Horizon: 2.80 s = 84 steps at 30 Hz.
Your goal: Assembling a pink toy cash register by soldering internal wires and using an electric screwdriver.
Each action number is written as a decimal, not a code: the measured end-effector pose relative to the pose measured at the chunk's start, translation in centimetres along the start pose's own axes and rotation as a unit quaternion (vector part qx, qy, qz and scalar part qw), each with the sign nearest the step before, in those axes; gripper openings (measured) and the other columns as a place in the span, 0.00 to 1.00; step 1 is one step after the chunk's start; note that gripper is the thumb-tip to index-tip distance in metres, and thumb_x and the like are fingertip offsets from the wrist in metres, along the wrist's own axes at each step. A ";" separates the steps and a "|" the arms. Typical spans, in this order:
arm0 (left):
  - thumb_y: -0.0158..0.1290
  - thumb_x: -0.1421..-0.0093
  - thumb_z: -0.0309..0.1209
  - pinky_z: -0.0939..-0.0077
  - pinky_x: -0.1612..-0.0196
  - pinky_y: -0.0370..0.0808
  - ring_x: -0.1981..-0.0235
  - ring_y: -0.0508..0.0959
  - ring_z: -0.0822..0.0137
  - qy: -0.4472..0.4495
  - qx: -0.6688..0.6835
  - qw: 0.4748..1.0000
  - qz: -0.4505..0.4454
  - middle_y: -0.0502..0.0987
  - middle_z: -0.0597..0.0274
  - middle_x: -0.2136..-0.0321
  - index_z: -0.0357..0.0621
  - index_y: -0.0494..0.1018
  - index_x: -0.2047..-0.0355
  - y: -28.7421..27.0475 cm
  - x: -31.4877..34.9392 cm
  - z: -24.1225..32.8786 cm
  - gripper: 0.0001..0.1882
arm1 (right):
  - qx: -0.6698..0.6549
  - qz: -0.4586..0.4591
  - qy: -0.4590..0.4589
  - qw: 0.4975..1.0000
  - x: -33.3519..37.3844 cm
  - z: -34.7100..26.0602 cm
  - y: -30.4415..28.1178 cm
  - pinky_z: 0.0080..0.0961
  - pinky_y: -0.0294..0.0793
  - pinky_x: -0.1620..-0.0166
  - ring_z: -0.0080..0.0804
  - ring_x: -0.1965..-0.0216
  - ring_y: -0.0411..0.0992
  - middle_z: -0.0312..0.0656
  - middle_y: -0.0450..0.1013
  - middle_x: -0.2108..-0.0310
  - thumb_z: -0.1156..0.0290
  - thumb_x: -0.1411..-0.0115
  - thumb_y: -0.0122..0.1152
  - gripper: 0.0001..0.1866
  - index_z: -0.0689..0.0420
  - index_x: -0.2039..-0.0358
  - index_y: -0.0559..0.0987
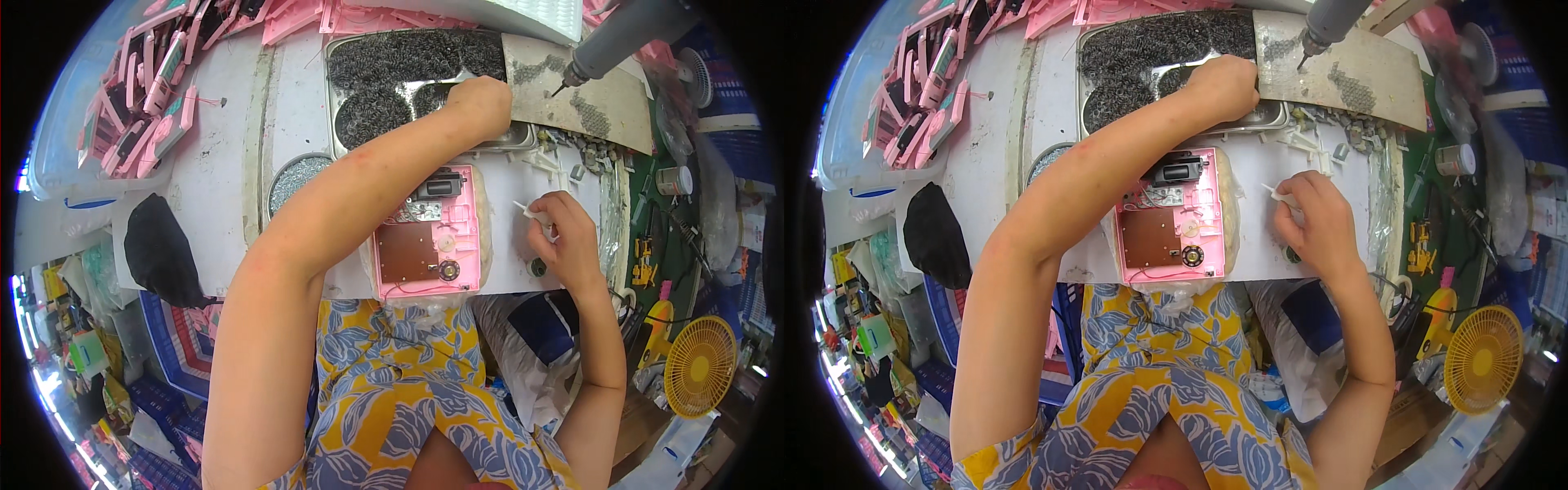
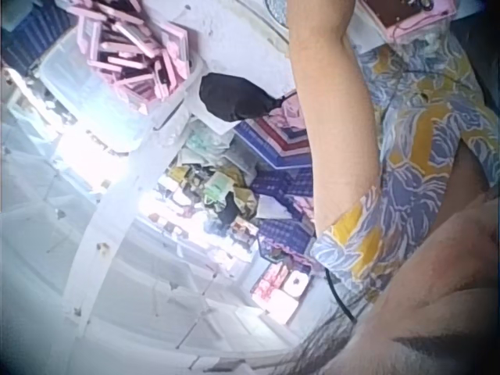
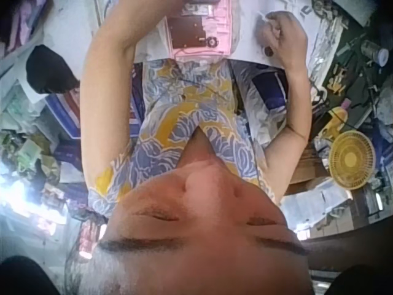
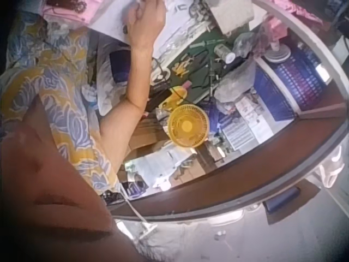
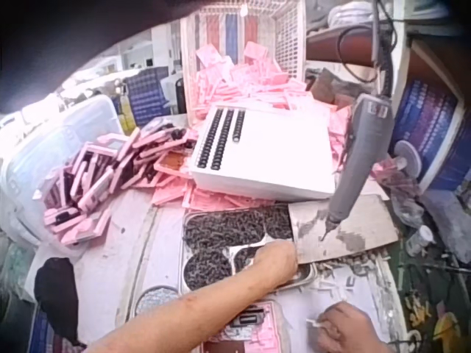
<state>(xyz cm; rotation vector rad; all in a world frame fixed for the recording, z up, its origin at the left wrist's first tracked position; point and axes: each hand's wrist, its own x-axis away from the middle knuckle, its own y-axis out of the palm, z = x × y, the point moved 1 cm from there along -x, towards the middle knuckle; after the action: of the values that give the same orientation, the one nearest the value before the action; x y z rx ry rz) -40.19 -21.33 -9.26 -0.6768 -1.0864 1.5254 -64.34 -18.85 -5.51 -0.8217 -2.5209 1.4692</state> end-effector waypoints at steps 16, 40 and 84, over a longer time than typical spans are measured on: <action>0.57 0.45 0.30 0.62 0.59 0.82 0.62 0.85 0.53 0.039 -0.008 0.999 0.037 0.83 0.48 0.67 0.39 0.82 0.61 -2.9 1.9 -0.6 0.13 | -0.103 0.005 0.073 0.992 0.9 -1.0 -1.2 0.22 0.79 0.62 0.30 0.65 0.77 0.45 0.78 0.60 0.80 0.45 0.65 0.12 0.63 0.58 0.81; 0.49 0.28 0.28 0.81 0.72 0.73 0.75 0.76 0.76 -0.116 0.699 0.666 -0.233 0.78 0.65 0.70 0.35 0.75 0.49 -1.1 27.0 -0.9 0.12 | -0.111 -0.085 -0.184 0.973 2.6 -8.9 0.1 0.26 0.76 0.67 0.38 0.69 0.77 0.45 0.79 0.62 0.82 0.52 0.70 0.16 0.65 0.60 0.83; 0.67 0.50 0.27 0.65 0.68 0.77 0.69 0.78 0.56 0.202 0.225 0.939 0.165 0.78 0.51 0.55 0.35 0.69 0.47 3.0 25.9 -1.7 0.31 | -0.069 -0.117 -0.226 0.965 -1.9 -4.3 4.2 0.34 0.76 0.64 0.36 0.64 0.74 0.37 0.74 0.69 0.74 0.51 0.66 0.06 0.58 0.71 0.82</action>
<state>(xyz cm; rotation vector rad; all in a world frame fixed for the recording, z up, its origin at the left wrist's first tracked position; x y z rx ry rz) -46.37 4.01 -9.25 -0.8251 -0.3025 1.7400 -59.54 -14.88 -6.38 -0.1959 -2.9427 1.5559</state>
